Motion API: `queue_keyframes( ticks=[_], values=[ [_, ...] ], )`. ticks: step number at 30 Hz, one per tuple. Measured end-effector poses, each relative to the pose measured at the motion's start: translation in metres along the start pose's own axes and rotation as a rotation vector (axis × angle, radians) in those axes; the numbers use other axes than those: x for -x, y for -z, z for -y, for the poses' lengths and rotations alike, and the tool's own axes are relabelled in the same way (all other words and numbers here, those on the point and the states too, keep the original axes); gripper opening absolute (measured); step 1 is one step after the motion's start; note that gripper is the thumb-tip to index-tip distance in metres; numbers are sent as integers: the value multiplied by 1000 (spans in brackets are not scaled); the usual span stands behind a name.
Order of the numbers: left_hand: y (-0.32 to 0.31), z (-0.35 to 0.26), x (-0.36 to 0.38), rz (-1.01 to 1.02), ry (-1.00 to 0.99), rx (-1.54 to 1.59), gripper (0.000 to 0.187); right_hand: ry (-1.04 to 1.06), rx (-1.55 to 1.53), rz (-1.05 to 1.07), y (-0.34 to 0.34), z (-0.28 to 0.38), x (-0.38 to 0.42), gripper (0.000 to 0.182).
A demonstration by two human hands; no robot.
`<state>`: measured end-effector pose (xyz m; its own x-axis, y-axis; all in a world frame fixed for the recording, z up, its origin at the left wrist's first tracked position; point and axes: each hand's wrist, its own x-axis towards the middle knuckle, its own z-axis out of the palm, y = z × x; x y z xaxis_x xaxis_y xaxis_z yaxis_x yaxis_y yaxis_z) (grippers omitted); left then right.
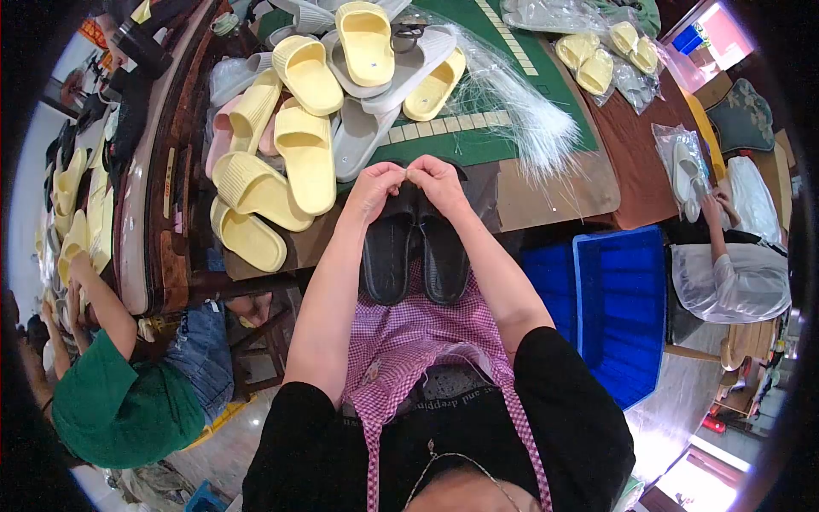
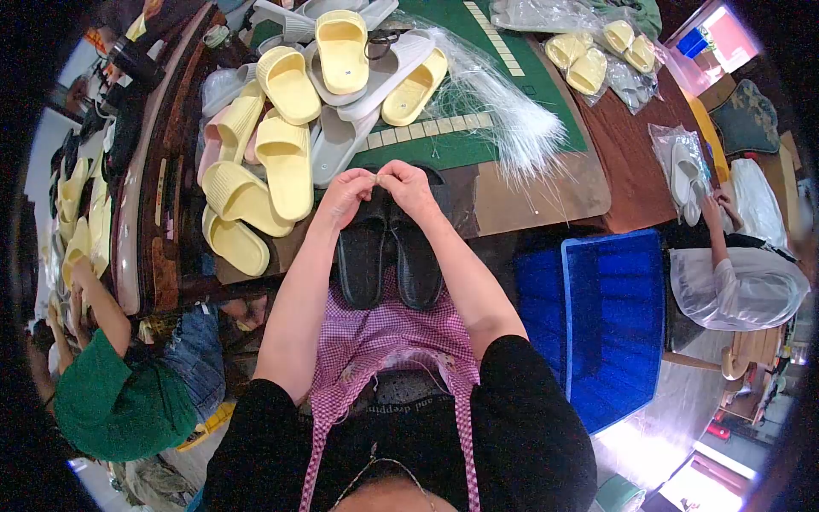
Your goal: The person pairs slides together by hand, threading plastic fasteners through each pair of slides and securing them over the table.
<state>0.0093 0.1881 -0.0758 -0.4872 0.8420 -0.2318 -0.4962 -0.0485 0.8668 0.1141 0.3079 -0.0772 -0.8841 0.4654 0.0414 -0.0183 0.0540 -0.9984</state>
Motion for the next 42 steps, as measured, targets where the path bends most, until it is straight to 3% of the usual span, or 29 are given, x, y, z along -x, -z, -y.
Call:
queue_keyframes(
  ticks=[9, 11, 16, 19, 23, 25, 26, 28, 30, 32, 35, 39, 41, 42],
  values=[
    [-12, 15, 2, -206, -142, -65, 17, 96, -41, -263, 3, 10, -1, 15],
    [-17, 19, 3, -341, -302, -161, 26, 131, 66, -386, 10, 24, 8, 17],
    [-21, 13, 38, -511, -752, -774, 34, 137, 178, -532, 46, 19, 51, 19],
    [-12, 23, 85, -659, -757, -1123, 39, 79, 244, -586, 56, 6, 100, 19],
    [7, 79, 153, -610, -111, -820, 40, -363, 189, -401, 42, -27, 179, 25],
    [7, 112, 166, -565, -73, -529, 37, -312, 28, -368, 25, -23, 194, 33],
    [4, 118, 172, -563, -75, -528, 37, -279, 49, -332, 22, -23, 194, 39],
    [-18, 92, 184, -416, 177, -54, 36, -296, 130, -304, 23, -26, 189, 40],
    [-18, 91, 183, -392, 168, 1, 36, -310, 211, -278, 23, -20, 184, 40],
    [-17, 85, 183, -374, 151, 59, 37, -372, -1, -226, 20, -3, 178, 41],
    [-25, 55, 196, -371, 108, 180, 36, -343, -35, -208, 9, 20, 180, 41],
    [-12, 38, 211, -331, -26, 191, 37, -130, -54, -158, -15, 38, 166, 44],
    [3, 34, 207, -470, -254, 189, 40, -87, -21, -133, -29, 53, 140, 46],
    [-1, 11, 208, -508, -250, 231, 39, -61, -79, -87, -37, 64, 122, 47]
  ],
)
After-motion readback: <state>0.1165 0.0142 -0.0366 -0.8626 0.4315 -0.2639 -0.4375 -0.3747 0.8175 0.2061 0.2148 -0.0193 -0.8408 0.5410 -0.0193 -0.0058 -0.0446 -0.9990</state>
